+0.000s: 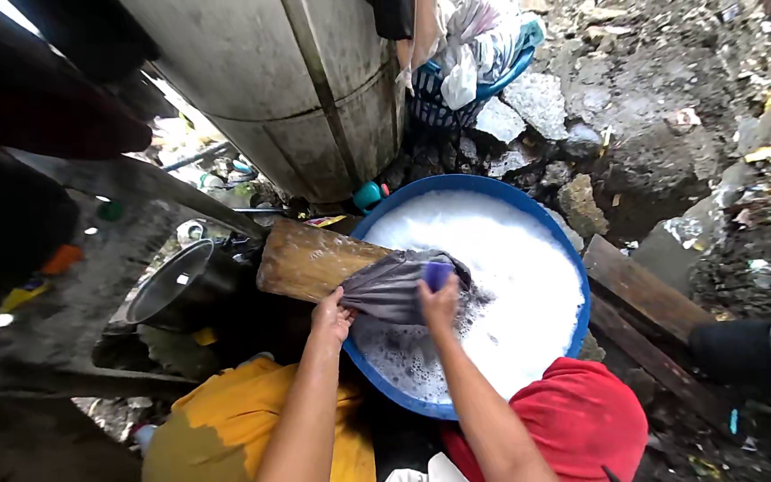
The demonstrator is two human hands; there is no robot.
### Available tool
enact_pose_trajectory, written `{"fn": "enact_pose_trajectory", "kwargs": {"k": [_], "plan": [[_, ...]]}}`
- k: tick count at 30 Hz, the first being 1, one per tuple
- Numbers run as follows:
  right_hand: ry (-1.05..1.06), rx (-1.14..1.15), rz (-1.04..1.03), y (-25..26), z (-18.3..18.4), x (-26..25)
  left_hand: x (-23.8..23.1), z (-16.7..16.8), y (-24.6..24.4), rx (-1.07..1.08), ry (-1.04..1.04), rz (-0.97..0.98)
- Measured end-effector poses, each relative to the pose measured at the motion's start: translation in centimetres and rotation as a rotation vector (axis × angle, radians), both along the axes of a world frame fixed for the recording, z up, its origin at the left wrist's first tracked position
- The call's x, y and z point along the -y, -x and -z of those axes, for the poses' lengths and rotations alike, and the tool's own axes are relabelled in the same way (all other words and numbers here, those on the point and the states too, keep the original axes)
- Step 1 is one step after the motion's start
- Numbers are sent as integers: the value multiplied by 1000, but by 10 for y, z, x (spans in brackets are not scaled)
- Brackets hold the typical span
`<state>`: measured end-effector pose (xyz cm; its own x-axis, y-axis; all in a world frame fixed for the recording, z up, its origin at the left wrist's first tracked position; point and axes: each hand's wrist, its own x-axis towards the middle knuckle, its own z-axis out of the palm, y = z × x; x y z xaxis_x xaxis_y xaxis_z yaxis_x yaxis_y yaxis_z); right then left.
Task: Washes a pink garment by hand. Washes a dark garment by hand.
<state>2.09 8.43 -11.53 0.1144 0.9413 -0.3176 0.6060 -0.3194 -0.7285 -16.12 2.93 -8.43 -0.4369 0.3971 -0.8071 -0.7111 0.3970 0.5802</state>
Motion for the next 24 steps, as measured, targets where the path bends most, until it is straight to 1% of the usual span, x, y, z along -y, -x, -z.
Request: {"fn": "enact_pose_trajectory", "kwargs": {"k": [2, 3, 4, 5, 6, 8, 9, 10, 11, 12, 13, 14, 16, 17, 18, 19, 20, 22, 24], "plan": [[-99, -81, -278, 58, -17, 36, 3, -2, -2, -19, -5, -26], [-139, -71, -420, 74, -19, 50, 4, -2, -5, -37, -6, -63], [-168, -40, -502, 76, -15, 52, 3, -3, -5, -39, -8, -72], [-165, 6, -506, 63, -4, 46, 2, -3, -4, -32, 4, -61], [-157, 50, -433, 40, 11, 34, 2, -3, -2, -7, 6, -32], [-79, 143, -213, -18, 39, 3, 0, -1, 1, 13, 7, -9], [-21, 169, -99, -45, 47, -10, 1, 2, 0, 17, 7, -6], [27, 188, 14, -61, 51, -20, 0, 3, 0, 19, 9, -5], [60, 181, 102, -61, 47, -28, -1, 1, 1, 19, 11, -6], [59, 145, 143, -50, 36, -30, -2, -1, 1, 18, 16, -8], [34, 84, 132, -30, 23, -24, -2, -1, 0, 19, 18, -12], [-5, 15, 63, -3, 8, -14, -3, -1, 0, 16, 12, -13], [-75, -81, -214, 55, -15, 17, -2, 2, -1, -14, 4, -22], [-113, -71, -374, 74, -21, 30, -1, 4, -2, -31, 0, -43], [-168, -32, -486, 82, -20, 33, -1, 4, -1, -27, -17, -54], [-186, 6, -525, 74, -13, 27, -2, 3, -1, -27, 0, -46], [-177, 43, -490, 56, -3, 14, -1, 1, 0, -6, 4, -25], [-143, 120, -313, 7, 20, -17, -5, 0, 0, 3, 34, -21], [-80, 159, -132, -41, 28, -43, -6, 0, -3, 4, 48, -9]]}}
